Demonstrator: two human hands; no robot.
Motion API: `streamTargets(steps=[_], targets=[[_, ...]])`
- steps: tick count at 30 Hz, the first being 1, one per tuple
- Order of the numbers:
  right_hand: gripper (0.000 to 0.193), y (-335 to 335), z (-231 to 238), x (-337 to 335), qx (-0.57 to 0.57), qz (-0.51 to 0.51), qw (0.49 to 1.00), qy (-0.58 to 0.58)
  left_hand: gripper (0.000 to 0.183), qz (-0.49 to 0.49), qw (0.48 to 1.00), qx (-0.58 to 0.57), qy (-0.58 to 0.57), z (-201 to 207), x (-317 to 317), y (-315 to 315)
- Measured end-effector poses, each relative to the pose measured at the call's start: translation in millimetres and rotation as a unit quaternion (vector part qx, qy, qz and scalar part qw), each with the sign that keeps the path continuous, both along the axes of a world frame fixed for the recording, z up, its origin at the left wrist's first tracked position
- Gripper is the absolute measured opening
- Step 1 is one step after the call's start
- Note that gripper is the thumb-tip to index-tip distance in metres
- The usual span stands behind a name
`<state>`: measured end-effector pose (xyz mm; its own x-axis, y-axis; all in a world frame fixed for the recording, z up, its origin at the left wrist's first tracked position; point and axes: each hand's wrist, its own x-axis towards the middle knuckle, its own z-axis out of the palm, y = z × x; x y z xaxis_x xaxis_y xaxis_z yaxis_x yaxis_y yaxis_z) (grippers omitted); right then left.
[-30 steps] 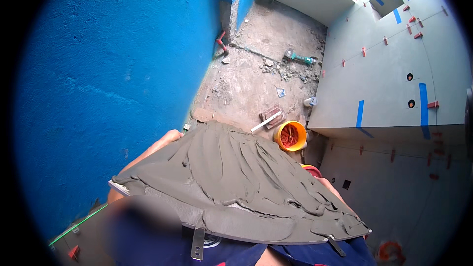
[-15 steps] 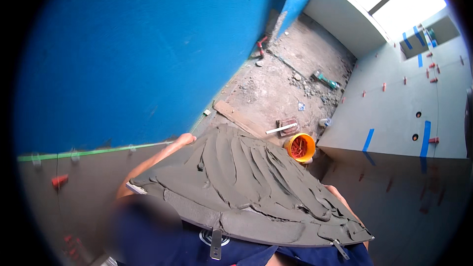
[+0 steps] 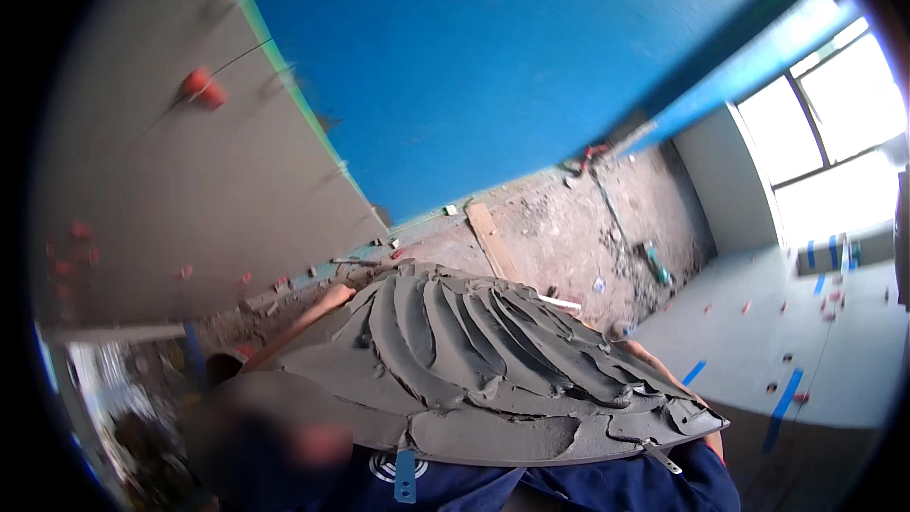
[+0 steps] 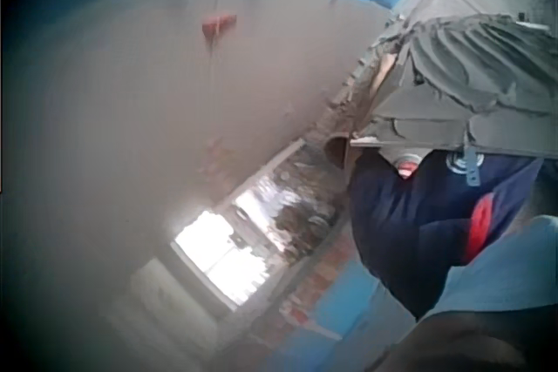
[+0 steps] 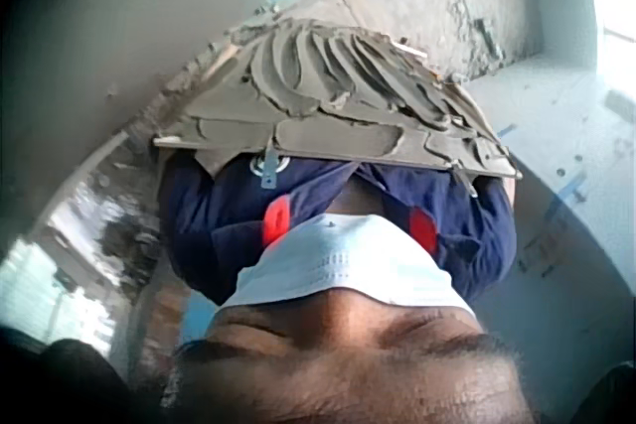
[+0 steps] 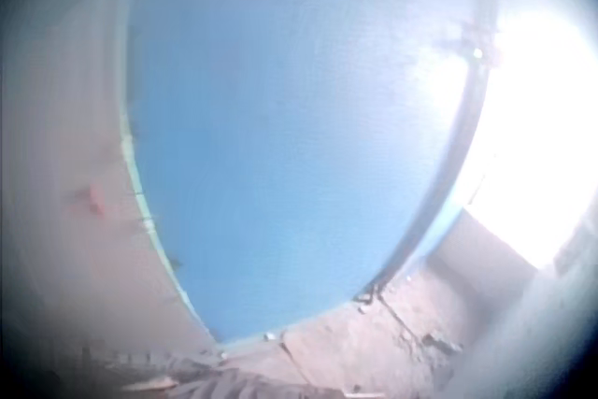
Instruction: The person spreads adhesive on a wall using a notched trowel, then lifts and places a large ceramic tile onto the prepared surface. They use a rubber mallet to tap the tile into position and a large flat trowel to smooth the surface and ensure even adhesion.
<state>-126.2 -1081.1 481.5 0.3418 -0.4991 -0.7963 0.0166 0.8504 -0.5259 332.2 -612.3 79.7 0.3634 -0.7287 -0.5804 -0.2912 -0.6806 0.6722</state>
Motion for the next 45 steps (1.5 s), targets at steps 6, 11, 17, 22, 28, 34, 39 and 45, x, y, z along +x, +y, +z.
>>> streamTargets(steps=[6,11,17,22,28,34,39,45], targets=[[0.051,-51.4,-12.2,50.2,-0.004,0.107,0.994,-0.012,0.044,0.141,0.989,-0.021,0.026,45.1,-74.1,48.2],[0.051,-90.9,-29.8,90.3,-0.003,0.153,0.988,-0.022,0.049,0.246,0.967,0.005,0.064,46.8,-105.6,46.4],[0.051,-131.9,-69.1,122.2,-0.003,0.216,0.975,-0.052,0.029,0.235,0.966,-0.101,-0.035,-14.3,-166.4,46.3],[0.052,-152.9,-76.6,134.4,-0.007,0.251,0.966,-0.06,0.025,0.229,0.964,-0.052,-0.126,-5.7,-201.8,39.8],[0.052,-163.5,-77.6,142.9,-0.009,0.265,0.962,-0.059,0.033,0.342,0.939,-0.036,-0.008,4.7,-222.4,26.9],[0.053,-169.2,-85.7,146.2,-0.006,0.278,0.959,-0.053,0.029,0.323,0.941,-0.089,-0.039,3.9,-240.8,19.2],[0.053,-171.5,-86.8,149.6,-0.007,0.277,0.959,-0.049,0.03,0.315,0.945,-0.011,-0.081,18.2,-231.6,13.8],[0.053,-174.3,-89.8,154.3,-0.012,0.279,0.959,-0.043,0.031,0.342,0.939,0.015,-0.044,9.9,-216.2,5.4]])
